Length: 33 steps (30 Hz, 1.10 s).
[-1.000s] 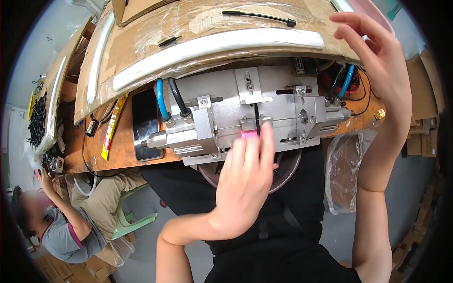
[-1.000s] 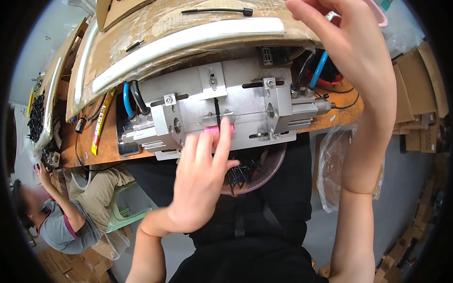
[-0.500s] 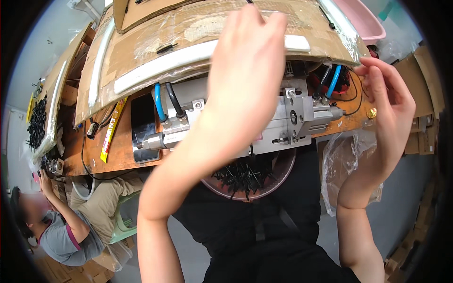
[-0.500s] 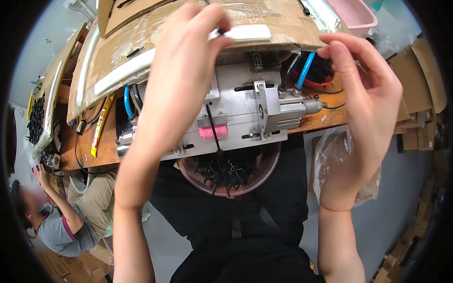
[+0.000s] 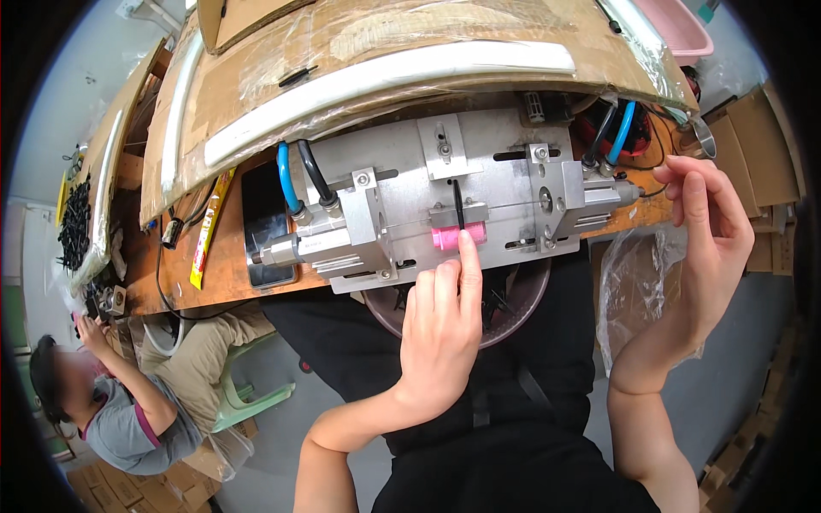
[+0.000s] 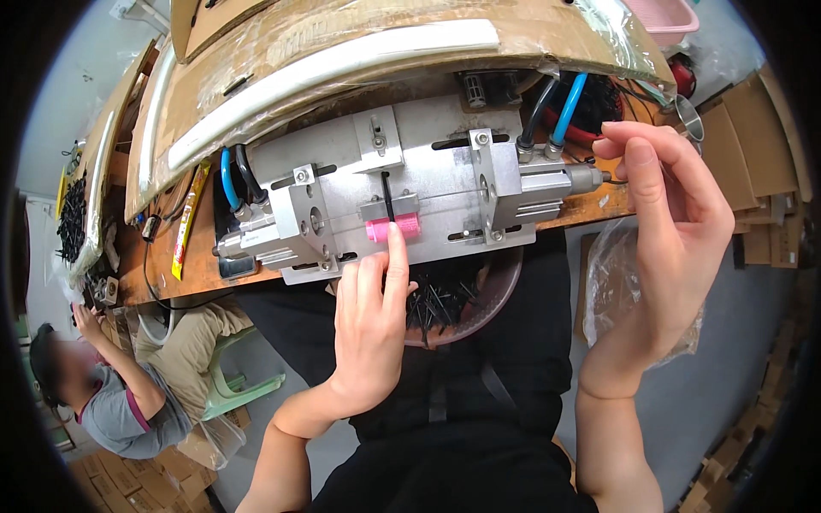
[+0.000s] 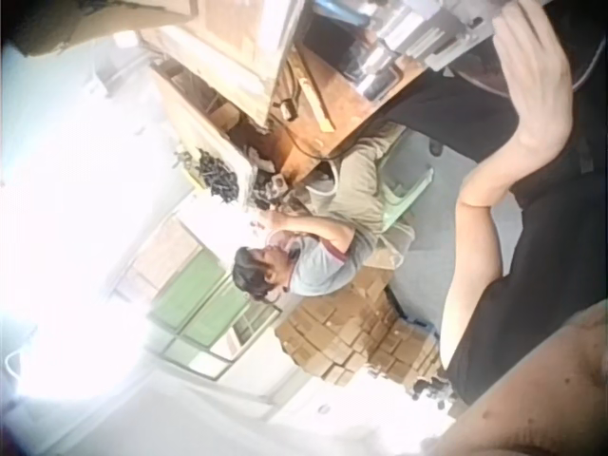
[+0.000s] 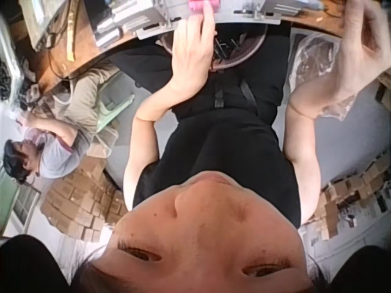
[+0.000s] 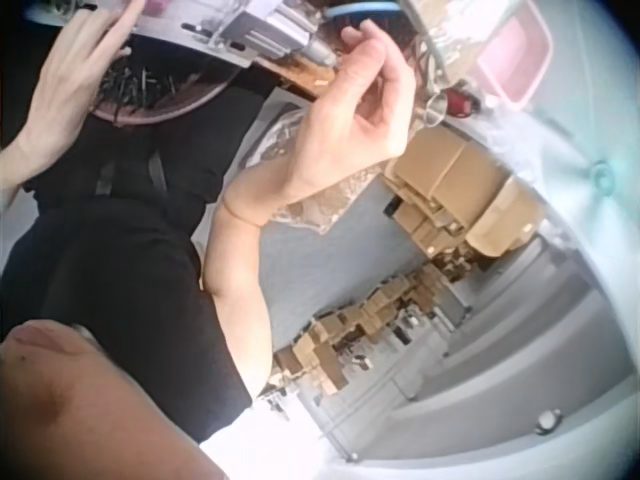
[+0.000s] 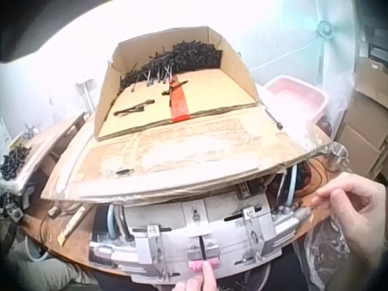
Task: The person repeatedly picks up black plastic cable ties from a cardboard box and inserts them into a pneumatic crimping machine. They operate the machine to attach a connector to each tie and then place the finished assembly into a pink bowl below.
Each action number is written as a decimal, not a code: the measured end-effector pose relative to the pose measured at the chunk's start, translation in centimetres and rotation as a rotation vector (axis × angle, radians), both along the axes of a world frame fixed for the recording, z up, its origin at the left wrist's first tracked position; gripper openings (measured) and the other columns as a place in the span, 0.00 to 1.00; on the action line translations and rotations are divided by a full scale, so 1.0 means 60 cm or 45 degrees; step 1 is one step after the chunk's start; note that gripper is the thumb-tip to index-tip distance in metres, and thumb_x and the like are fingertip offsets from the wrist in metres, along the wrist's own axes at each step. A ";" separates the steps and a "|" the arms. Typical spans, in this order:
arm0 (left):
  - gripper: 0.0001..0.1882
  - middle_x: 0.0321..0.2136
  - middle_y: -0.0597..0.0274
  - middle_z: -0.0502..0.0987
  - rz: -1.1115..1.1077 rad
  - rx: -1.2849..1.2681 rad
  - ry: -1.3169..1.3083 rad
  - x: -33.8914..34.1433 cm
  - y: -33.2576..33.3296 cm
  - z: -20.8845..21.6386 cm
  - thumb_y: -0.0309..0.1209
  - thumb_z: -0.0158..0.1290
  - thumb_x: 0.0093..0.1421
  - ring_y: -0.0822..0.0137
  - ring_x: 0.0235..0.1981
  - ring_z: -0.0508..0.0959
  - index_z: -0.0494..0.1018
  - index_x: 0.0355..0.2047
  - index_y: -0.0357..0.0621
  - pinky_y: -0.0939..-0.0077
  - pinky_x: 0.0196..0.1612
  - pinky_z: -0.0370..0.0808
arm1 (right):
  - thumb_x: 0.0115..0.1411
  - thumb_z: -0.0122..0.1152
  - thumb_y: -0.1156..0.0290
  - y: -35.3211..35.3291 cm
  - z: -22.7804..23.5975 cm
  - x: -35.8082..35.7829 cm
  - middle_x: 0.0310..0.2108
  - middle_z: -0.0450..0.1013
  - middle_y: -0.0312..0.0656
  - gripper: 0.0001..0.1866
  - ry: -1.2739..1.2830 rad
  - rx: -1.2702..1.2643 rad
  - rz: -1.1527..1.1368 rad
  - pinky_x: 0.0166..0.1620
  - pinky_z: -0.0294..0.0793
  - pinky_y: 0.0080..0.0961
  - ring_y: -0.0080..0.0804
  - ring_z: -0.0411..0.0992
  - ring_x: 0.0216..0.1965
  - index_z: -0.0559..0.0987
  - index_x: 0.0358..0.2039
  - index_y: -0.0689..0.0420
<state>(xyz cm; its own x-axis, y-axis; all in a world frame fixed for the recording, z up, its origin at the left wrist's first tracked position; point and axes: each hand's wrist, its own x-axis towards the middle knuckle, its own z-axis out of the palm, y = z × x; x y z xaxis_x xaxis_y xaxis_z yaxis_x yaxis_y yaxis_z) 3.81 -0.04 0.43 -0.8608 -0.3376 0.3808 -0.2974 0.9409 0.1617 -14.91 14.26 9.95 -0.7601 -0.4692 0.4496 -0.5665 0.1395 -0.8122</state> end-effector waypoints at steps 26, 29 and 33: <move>0.13 0.31 0.54 0.74 -0.353 0.360 0.396 -0.068 -0.022 0.202 0.14 0.55 0.54 0.59 0.30 0.75 0.77 0.41 0.37 0.71 0.36 0.73 | 0.51 0.61 0.80 -0.214 0.019 -0.042 0.33 0.76 0.52 0.08 0.452 -0.048 0.260 0.39 0.76 0.34 0.45 0.77 0.36 0.79 0.34 0.63; 0.10 0.31 0.54 0.73 -0.479 0.337 0.430 -0.191 -0.039 0.235 0.20 0.56 0.57 0.58 0.29 0.74 0.75 0.41 0.38 0.71 0.36 0.72 | 0.54 0.61 0.82 -0.053 0.001 -0.028 0.30 0.74 0.45 0.10 -0.033 -0.211 0.137 0.34 0.74 0.26 0.34 0.75 0.31 0.78 0.38 0.64; 0.12 0.33 0.51 0.74 -0.595 0.137 0.571 -0.392 -0.073 0.204 0.24 0.58 0.56 0.55 0.32 0.75 0.75 0.41 0.38 0.64 0.36 0.72 | 0.58 0.61 0.84 0.073 -0.053 0.003 0.30 0.74 0.37 0.08 -0.779 -0.367 0.082 0.29 0.73 0.17 0.18 0.72 0.29 0.79 0.39 0.66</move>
<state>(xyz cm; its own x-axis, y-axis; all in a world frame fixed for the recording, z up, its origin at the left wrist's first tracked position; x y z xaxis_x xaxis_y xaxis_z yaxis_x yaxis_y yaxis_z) -19.68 -4.41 12.67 -0.6918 -0.0226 0.7218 0.2568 0.9265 0.2751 -14.75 18.67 6.80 -0.8921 -0.4478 0.0611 0.0073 -0.1495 -0.9887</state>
